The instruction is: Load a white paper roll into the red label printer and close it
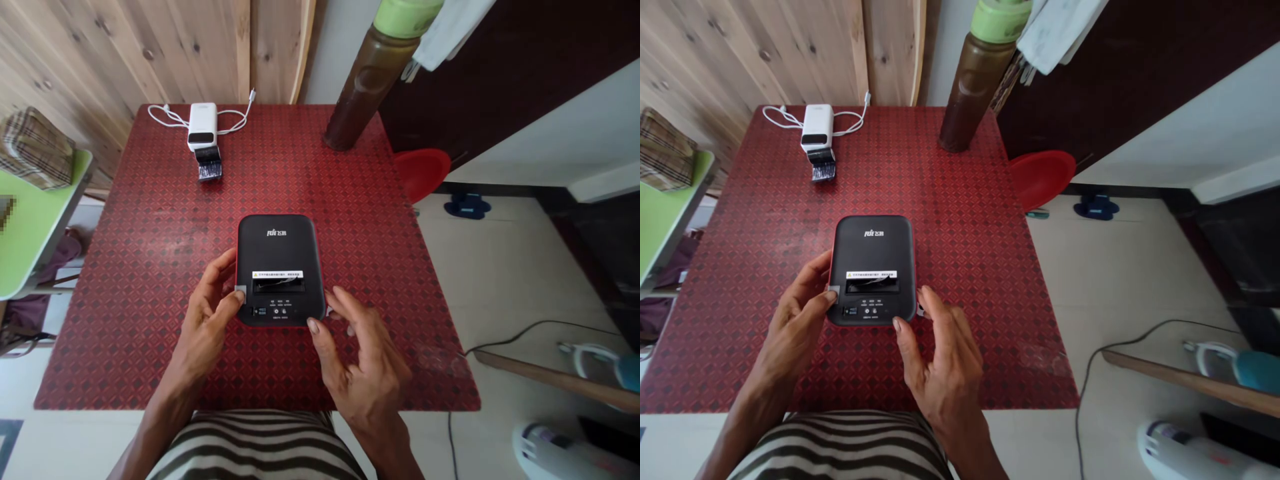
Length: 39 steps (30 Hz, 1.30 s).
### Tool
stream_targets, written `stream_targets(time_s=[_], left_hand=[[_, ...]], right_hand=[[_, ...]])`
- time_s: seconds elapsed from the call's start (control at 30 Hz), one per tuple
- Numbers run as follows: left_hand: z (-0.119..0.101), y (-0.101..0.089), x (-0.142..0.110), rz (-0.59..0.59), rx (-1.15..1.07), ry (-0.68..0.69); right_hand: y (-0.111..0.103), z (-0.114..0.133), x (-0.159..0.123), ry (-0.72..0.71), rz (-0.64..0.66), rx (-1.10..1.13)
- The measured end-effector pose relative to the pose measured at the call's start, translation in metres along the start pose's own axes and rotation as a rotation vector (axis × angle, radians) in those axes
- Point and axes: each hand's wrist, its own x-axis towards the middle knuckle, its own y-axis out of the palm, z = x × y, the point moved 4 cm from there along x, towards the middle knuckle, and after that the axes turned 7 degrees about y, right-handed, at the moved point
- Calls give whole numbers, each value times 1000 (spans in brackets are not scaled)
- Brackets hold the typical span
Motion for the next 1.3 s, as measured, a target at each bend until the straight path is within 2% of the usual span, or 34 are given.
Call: stream_targets(time_s=[0.23, 0.47, 0.6, 0.7, 0.77, 0.83, 0.93, 1.03, 1.13, 1.3], left_hand=[[-1, 6, -2, -27, -4, -20], [1, 7, -2, -35, 13, -3], [1, 3, -3, -15, 27, 34], [3, 0, -2, 14, 26, 56], [6, -2, 0, 21, 18, 74], [9, -4, 2, 22, 11, 104], [14, -6, 5, 41, 4, 134], [18, -8, 6, 57, 4, 133], [18, -9, 6, 54, 7, 116], [13, -7, 6, 55, 5, 115]], right_hand=[[3, 2, -1, 8, -40, -28], [1, 5, 1, -48, -33, -74], [-8, 4, 23, -116, 20, -44], [-5, 7, 52, -223, 49, -9], [8, 12, 72, -308, 153, 10], [28, 18, 89, -350, 343, -25], [58, 25, 108, -289, 640, -203], [73, 31, 120, -217, 836, -367], [79, 38, 126, -225, 918, -474], [87, 46, 128, -258, 948, -600]])
